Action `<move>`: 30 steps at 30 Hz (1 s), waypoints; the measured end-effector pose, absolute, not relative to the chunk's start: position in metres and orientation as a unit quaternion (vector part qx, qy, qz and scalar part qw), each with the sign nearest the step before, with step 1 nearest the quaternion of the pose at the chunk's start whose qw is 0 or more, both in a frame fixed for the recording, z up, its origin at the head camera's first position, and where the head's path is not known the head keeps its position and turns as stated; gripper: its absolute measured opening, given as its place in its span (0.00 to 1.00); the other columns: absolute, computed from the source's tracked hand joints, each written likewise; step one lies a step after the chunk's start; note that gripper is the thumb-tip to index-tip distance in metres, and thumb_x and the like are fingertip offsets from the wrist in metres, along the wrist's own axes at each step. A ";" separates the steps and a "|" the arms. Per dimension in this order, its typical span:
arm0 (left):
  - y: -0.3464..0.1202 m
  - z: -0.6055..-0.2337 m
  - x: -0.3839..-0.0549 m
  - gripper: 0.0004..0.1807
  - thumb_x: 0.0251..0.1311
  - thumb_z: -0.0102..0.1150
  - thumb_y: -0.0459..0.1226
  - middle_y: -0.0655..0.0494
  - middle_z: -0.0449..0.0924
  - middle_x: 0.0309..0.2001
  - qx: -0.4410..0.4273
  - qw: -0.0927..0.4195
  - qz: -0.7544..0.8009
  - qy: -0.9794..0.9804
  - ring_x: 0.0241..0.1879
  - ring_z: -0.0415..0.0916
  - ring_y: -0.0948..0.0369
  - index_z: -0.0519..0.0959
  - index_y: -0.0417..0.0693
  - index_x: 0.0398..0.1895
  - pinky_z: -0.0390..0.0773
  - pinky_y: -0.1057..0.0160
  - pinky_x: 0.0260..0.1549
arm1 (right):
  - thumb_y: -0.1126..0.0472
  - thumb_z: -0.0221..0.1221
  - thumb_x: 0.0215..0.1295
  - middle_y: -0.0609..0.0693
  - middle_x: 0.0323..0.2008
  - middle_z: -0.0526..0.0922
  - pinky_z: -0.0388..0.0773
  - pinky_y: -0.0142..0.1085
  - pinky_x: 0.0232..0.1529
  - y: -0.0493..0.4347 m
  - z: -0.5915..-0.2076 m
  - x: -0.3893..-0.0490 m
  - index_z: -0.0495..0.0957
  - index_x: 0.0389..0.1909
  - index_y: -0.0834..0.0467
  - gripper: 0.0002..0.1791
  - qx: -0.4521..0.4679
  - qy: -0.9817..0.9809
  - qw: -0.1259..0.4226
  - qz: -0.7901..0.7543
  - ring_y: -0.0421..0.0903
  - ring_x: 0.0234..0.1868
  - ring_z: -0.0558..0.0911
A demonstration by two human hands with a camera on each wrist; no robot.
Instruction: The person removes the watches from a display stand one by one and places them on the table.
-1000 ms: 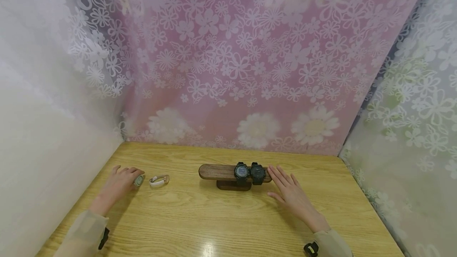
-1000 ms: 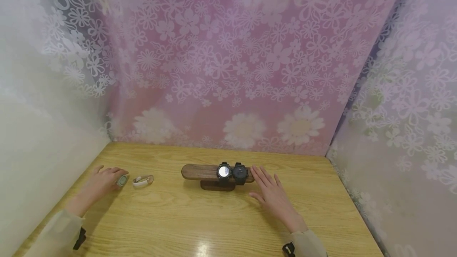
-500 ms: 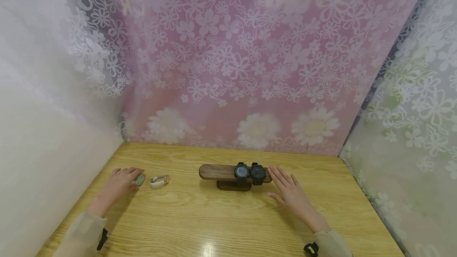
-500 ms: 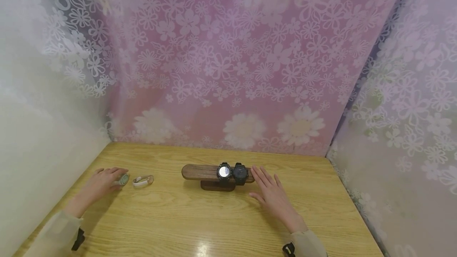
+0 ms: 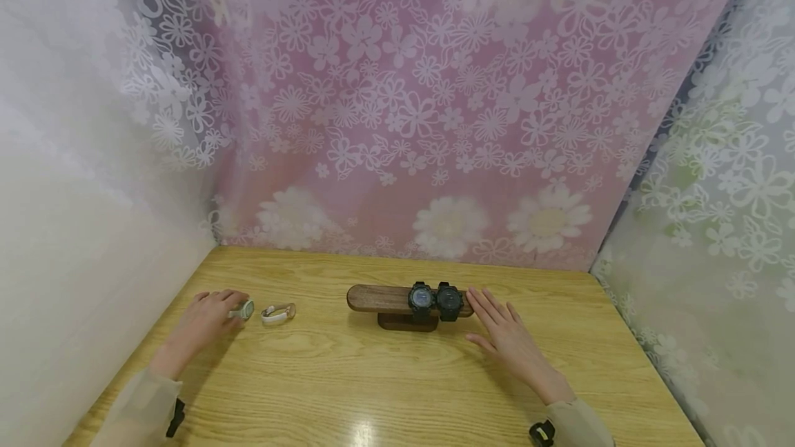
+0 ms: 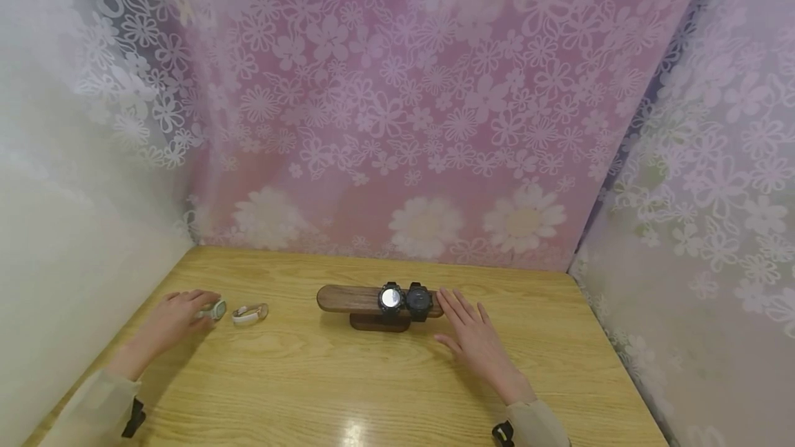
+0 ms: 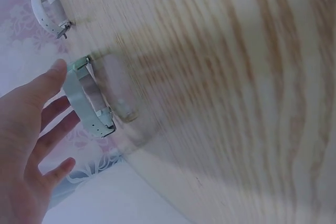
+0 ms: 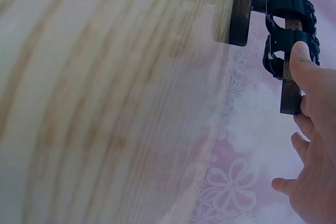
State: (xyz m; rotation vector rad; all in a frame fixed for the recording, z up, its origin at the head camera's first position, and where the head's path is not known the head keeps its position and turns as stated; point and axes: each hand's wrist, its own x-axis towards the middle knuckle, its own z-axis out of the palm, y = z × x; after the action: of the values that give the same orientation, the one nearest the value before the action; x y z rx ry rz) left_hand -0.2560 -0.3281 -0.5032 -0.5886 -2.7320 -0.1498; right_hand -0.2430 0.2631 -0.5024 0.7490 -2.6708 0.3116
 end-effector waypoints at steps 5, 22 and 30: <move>-0.326 -0.501 -0.257 0.21 0.58 0.73 0.37 0.43 0.84 0.48 -0.213 0.220 -0.048 -0.951 0.47 0.81 0.40 0.82 0.40 0.53 0.74 0.33 0.52 | 0.50 0.67 0.66 0.55 0.79 0.56 0.56 0.68 0.70 0.263 -0.502 -0.243 0.56 0.79 0.58 0.46 0.262 -0.943 0.170 0.112 0.60 0.78 0.57; -0.286 -0.490 -0.259 0.38 0.78 0.30 0.60 0.42 0.82 0.57 -0.217 0.313 -0.025 -0.924 0.57 0.78 0.43 0.78 0.39 0.62 0.68 0.37 0.65 | 0.49 0.66 0.66 0.54 0.79 0.56 0.55 0.67 0.71 0.263 -0.502 -0.244 0.56 0.80 0.57 0.47 0.261 -0.945 0.167 0.104 0.59 0.78 0.56; -0.250 -0.491 -0.267 0.47 0.75 0.16 0.64 0.43 0.79 0.61 -0.222 0.334 -0.035 -0.915 0.61 0.75 0.44 0.76 0.39 0.64 0.68 0.35 0.64 | 0.49 0.66 0.66 0.55 0.79 0.55 0.56 0.68 0.71 0.263 -0.502 -0.243 0.57 0.79 0.60 0.46 0.260 -0.946 0.163 0.105 0.60 0.78 0.57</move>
State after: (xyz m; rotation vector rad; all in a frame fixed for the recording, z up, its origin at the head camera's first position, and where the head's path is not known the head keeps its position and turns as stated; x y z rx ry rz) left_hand -0.2671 -0.2497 -0.4905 -0.5791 -2.3887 -0.0926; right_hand -0.2434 0.2632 -0.5020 0.7410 -2.6973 0.3003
